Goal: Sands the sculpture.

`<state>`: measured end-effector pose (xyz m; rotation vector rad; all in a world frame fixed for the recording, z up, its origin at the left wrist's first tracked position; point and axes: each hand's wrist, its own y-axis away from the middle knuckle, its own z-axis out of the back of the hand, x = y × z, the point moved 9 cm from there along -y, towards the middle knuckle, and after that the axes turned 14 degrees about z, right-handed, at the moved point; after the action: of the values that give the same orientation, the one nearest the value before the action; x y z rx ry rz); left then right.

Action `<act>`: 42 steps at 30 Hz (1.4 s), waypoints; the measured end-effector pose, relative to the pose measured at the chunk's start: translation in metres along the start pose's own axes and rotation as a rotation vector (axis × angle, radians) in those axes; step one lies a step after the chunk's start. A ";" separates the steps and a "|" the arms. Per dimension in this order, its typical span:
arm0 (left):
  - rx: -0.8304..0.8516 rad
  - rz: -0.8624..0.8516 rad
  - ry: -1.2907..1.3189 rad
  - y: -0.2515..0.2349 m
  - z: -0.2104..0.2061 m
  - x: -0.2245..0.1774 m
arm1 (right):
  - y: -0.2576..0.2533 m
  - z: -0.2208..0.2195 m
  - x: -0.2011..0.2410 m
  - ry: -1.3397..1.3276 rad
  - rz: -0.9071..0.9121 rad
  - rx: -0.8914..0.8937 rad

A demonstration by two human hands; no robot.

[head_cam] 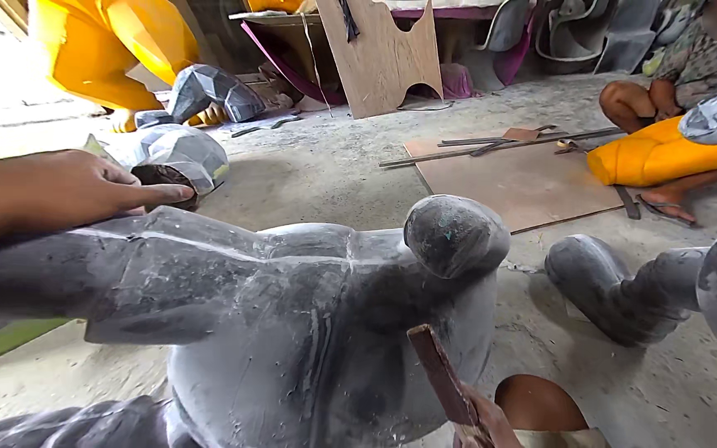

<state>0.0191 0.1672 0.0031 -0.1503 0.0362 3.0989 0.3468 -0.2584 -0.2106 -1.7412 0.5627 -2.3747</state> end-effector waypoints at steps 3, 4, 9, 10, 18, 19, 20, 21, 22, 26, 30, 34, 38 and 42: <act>0.001 -0.052 -0.058 0.005 0.005 -0.002 | -0.007 0.012 0.012 0.157 0.010 -0.028; 0.006 -0.076 -0.090 0.008 0.008 -0.005 | -0.008 0.017 0.014 0.238 0.002 -0.036; -0.030 -0.070 -0.115 0.018 0.007 -0.007 | -0.004 0.044 0.018 0.533 -0.033 -0.056; -0.033 -0.077 -0.120 0.029 0.007 -0.013 | -0.003 0.048 0.019 0.564 -0.028 -0.059; -0.127 0.005 -0.140 0.102 0.026 -0.035 | -0.003 0.070 0.036 0.620 0.101 -0.028; -0.184 -0.018 -0.123 0.104 0.030 -0.033 | -0.003 0.071 0.038 0.624 0.107 -0.030; -0.234 -0.047 -0.086 0.108 0.033 -0.034 | -0.002 0.072 0.039 0.628 0.109 -0.033; -0.272 -0.075 -0.049 0.113 0.037 -0.035 | -0.002 0.072 0.040 0.629 0.106 -0.033; -0.294 -0.100 -0.017 0.117 0.038 -0.036 | -0.001 0.073 0.041 0.628 0.103 -0.033; -0.219 -0.222 0.020 0.130 0.027 -0.049 | 0.005 0.076 0.038 0.543 0.088 -0.050; -0.060 -0.203 -0.033 0.143 0.004 -0.072 | 0.012 0.079 0.032 0.437 0.084 -0.076; 0.003 -0.424 0.207 0.204 0.001 -0.173 | 0.017 0.077 0.021 0.388 0.043 -0.077; 0.232 -0.681 0.466 0.259 -0.029 -0.299 | 0.008 0.073 0.017 0.412 0.043 -0.039; 0.351 -0.796 0.416 0.274 -0.066 -0.370 | 0.005 0.080 0.012 0.445 0.052 -0.071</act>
<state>0.3822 -0.1221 -0.0204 -0.6156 0.4142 2.1850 0.4177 -0.2836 -0.1811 -1.1966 0.7437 -2.7440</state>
